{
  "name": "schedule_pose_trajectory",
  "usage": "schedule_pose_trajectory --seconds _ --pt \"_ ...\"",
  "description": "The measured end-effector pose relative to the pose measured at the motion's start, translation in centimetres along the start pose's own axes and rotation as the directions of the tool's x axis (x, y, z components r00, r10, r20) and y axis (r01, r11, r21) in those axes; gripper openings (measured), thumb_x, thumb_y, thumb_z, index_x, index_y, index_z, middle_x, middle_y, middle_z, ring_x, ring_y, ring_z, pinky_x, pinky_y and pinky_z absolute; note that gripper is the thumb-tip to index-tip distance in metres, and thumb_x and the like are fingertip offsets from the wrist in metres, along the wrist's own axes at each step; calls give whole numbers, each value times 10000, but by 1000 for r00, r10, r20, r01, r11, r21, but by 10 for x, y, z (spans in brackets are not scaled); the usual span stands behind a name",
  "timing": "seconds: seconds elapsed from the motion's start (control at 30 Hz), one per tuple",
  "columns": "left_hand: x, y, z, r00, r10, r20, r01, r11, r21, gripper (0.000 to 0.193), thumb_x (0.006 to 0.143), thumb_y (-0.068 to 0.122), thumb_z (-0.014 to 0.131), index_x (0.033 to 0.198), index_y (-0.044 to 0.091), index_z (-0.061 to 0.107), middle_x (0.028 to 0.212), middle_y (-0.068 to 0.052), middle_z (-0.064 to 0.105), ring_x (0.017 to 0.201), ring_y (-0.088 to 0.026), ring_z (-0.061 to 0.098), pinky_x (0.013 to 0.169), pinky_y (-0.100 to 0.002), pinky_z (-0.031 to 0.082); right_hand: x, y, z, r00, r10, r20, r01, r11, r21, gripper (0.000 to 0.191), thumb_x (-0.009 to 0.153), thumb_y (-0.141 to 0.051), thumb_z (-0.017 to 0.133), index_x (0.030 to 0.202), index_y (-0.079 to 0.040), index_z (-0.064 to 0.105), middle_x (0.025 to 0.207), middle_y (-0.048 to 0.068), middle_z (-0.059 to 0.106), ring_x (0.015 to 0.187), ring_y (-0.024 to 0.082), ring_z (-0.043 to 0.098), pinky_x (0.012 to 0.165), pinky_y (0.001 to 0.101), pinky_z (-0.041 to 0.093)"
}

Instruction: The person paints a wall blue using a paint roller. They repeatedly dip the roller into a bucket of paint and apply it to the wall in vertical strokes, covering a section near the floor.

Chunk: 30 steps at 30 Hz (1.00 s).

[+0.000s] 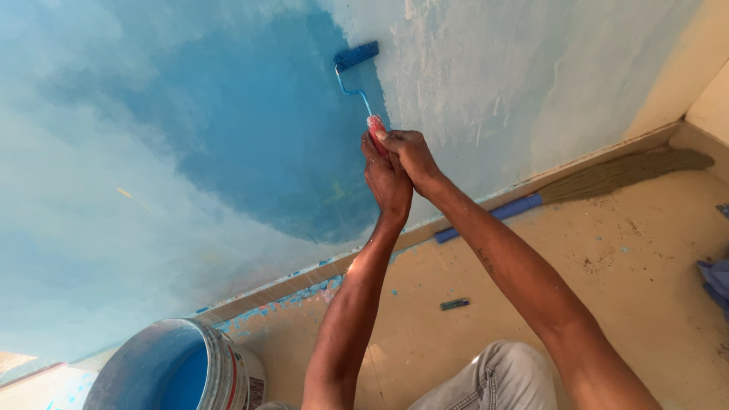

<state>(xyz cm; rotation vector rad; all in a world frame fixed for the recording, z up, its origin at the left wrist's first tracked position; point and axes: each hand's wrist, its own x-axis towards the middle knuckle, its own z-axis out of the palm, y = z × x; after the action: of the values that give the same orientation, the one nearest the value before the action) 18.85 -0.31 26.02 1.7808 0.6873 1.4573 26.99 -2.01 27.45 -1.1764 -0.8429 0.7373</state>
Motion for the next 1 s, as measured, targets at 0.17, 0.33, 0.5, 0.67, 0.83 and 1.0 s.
schedule_pose_trajectory --seconds 0.17,0.33,0.5,0.67,0.83,1.0 --pt "-5 2 -2 993 118 -19 -118 993 -3 480 1086 200 513 1497 -13 384 1169 -294 714 1038 -443 731 802 -486 582 -2 4 -1 1000 -15 -16 15 1000 -26 369 972 -341 666 749 -49 634 726 16 585 675 113 523 616 305 445" --pt "-1 0 2 999 -32 13 32 999 4 544 1049 200 515 1515 -7 325 1130 -266 714 999 -425 738 786 -484 582 1 0 -2 1000 8 -6 -8 1000 -21 397 972 -368 660 738 -49 625 697 30 574 646 131 531 595 315 454" --pt "2 1 2 991 131 -28 -131 991 5 490 1065 159 512 1500 -15 370 1197 -282 705 1075 -433 729 842 -480 582 1 -5 0 1000 16 -6 -16 1000 -23 387 964 -381 644 757 -54 662 700 26 596 657 126 551 610 304 467" --pt "11 9 1 1000 18 2 -18 1000 12 513 1060 196 517 1497 -14 348 1136 -265 721 1024 -409 744 814 -472 580 5 -16 3 999 -33 3 33 999 11 379 973 -359 658 776 -35 659 734 33 605 690 126 560 632 303 479" --pt "12 14 0 998 64 -2 -64 998 6 502 1074 212 494 1496 -18 349 1174 -274 712 1043 -420 732 823 -480 573 2 -23 5 1000 7 -2 -7 1000 3 329 955 -351 636 797 -66 684 743 44 637 694 131 598 635 294 496" --pt "18 18 1 997 71 -19 -71 997 12 512 1062 224 500 1497 -12 365 1156 -283 713 1039 -429 731 814 -481 576 7 -31 5 1000 -9 -4 9 1000 -13 362 966 -363 649 775 -56 661 737 42 618 681 134 574 625 297 481"
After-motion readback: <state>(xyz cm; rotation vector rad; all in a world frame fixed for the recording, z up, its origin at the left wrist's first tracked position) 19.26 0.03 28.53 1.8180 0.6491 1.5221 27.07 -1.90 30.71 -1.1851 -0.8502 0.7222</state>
